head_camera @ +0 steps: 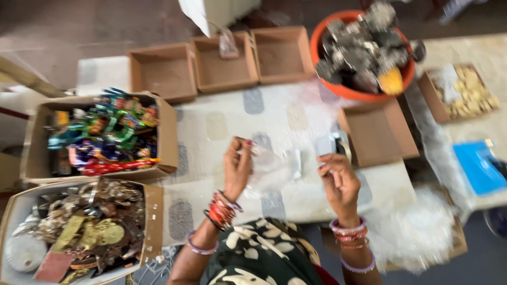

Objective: Wrapping small metallic figurines in bubble wrap and placing them into cardboard boxes for shipping.

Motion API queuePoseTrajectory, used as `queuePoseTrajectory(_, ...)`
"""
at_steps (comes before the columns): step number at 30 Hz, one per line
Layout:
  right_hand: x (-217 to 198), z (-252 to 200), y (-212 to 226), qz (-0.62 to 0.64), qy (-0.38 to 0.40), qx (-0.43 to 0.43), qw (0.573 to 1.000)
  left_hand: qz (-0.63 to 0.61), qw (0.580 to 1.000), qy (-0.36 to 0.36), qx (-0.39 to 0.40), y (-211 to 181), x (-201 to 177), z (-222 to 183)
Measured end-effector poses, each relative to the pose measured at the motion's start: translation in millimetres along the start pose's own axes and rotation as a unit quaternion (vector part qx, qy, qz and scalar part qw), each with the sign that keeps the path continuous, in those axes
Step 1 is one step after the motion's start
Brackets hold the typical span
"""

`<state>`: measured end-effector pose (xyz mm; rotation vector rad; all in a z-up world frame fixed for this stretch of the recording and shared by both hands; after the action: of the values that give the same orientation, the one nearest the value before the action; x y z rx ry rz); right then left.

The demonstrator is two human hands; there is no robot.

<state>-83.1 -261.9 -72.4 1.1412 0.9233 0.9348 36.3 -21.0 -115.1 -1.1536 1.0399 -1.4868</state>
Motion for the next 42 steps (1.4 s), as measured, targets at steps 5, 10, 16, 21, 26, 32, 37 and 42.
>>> queuePoseTrajectory(5,-71.8,-23.0,-50.4,0.184,-0.073,0.122,0.973,0.052,0.994,0.031,0.087,0.6,-24.3,-5.9)
queuePoseTrajectory(10,-130.4,-95.7,-200.2,0.28,-0.249,0.313,0.873,0.055,0.996,0.072,0.006,-44.5,-19.3,-10.0)
queuePoseTrajectory(16,-117.2,-171.1,-350.0,0.315,-0.343,0.518,0.717,0.069,0.992,0.108,-0.006,-58.6,0.2,-8.7)
queuePoseTrajectory(21,-96.9,-172.7,-353.5,0.213,-0.411,0.481,0.745,0.08,0.99,0.115,-0.011,-59.1,-0.3,-10.2)
queuePoseTrajectory(26,-93.8,-174.6,-379.4,0.122,-0.435,0.394,0.801,0.066,0.993,0.096,-0.01,-47.0,-12.6,-13.1)
queuePoseTrajectory(32,-82.5,-164.5,-336.3,-0.068,-0.47,0.385,0.791,0.087,0.991,0.102,0.013,-21.5,-19.0,-11.0)
queuePoseTrajectory(37,-93.4,-162.0,-334.1,-0.006,-0.453,0.586,0.673,-0.011,0.984,0.166,0.068,-27.9,-13.2,-7.3)
queuePoseTrajectory(42,-52.6,-77.8,-218.9,0.216,-0.259,0.15,0.93,-0.043,0.974,0.22,0.02,-3.0,-7.9,2.1)
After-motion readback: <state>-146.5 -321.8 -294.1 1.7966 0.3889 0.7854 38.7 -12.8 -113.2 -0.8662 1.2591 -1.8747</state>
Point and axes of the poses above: each hand's wrist, its own z-axis towards the middle knuckle, its own x-axis out of the palm, y = z × x, the point moved 3 cm from there along z, towards the middle knuckle, and after that the axes turned 11 degrees about x, right-handed, at the moved point
